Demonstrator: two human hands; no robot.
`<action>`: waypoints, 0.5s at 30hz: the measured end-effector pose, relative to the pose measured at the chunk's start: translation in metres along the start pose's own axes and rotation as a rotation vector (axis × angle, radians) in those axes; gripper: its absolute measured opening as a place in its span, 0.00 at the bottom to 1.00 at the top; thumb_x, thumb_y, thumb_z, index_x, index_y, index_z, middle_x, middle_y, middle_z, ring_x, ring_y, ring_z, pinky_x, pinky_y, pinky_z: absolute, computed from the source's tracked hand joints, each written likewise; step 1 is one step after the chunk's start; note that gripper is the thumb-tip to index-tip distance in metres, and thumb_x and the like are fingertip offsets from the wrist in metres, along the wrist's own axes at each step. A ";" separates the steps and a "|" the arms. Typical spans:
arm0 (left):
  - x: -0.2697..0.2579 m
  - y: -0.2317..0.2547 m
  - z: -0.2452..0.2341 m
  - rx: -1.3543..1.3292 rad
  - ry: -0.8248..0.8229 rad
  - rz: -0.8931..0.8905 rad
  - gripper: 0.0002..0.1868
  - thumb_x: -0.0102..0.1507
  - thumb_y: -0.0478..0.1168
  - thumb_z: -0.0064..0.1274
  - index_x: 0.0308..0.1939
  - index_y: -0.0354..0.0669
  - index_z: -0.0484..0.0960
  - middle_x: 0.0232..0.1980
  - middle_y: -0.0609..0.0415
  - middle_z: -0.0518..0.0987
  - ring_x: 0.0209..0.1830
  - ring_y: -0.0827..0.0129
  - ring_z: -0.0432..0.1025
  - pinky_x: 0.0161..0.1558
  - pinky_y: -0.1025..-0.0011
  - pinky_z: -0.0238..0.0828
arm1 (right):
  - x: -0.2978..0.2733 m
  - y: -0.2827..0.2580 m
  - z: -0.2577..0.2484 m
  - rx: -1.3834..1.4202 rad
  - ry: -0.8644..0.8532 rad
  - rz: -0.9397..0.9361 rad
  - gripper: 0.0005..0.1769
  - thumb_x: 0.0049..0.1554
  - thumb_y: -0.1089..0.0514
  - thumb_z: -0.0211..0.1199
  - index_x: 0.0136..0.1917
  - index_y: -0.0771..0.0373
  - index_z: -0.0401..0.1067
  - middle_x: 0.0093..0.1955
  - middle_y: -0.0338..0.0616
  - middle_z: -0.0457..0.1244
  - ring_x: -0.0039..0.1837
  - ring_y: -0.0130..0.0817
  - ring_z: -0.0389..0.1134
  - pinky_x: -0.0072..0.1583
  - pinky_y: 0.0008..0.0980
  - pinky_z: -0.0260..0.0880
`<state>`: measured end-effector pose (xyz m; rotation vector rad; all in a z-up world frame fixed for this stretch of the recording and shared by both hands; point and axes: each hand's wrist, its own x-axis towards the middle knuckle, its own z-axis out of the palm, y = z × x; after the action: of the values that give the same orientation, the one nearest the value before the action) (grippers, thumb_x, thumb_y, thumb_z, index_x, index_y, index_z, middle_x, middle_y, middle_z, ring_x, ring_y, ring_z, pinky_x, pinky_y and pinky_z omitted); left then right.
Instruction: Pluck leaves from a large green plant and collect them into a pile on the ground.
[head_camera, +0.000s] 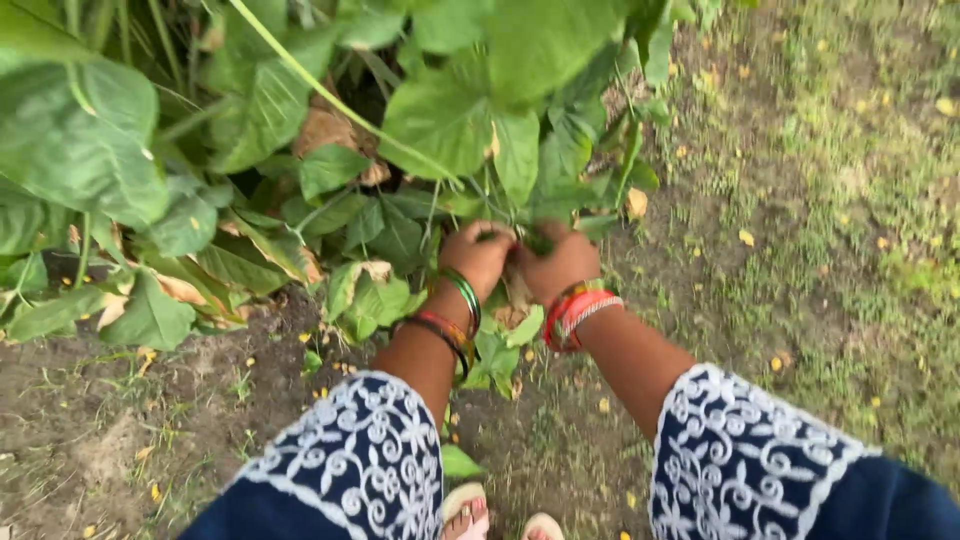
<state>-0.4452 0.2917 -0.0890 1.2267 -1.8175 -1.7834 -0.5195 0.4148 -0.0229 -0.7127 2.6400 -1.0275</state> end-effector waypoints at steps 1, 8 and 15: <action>0.000 0.011 -0.001 -0.005 0.006 0.011 0.12 0.56 0.46 0.61 0.39 0.45 0.88 0.40 0.54 0.87 0.40 0.68 0.79 0.46 0.68 0.76 | 0.001 -0.018 -0.012 0.001 0.006 -0.012 0.42 0.45 0.49 0.75 0.68 0.62 0.62 0.64 0.65 0.59 0.66 0.60 0.62 0.68 0.48 0.62; -0.015 0.028 -0.012 0.642 0.031 0.031 0.16 0.57 0.55 0.56 0.44 0.58 0.88 0.50 0.48 0.83 0.53 0.55 0.75 0.56 0.58 0.69 | -0.011 -0.059 -0.025 -0.347 -0.119 -0.048 0.21 0.51 0.48 0.65 0.58 0.45 0.77 0.60 0.42 0.68 0.64 0.45 0.67 0.66 0.74 0.48; -0.045 0.051 -0.026 0.648 0.134 0.167 0.18 0.56 0.55 0.59 0.49 0.63 0.86 0.56 0.46 0.78 0.64 0.51 0.65 0.66 0.49 0.55 | -0.018 -0.072 -0.040 -0.277 -0.107 0.026 0.15 0.55 0.50 0.63 0.56 0.45 0.77 0.56 0.43 0.71 0.63 0.43 0.70 0.72 0.68 0.44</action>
<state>-0.4176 0.3009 -0.0223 1.3055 -2.4217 -1.0151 -0.4927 0.4017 0.0559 -0.7628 2.7169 -0.6030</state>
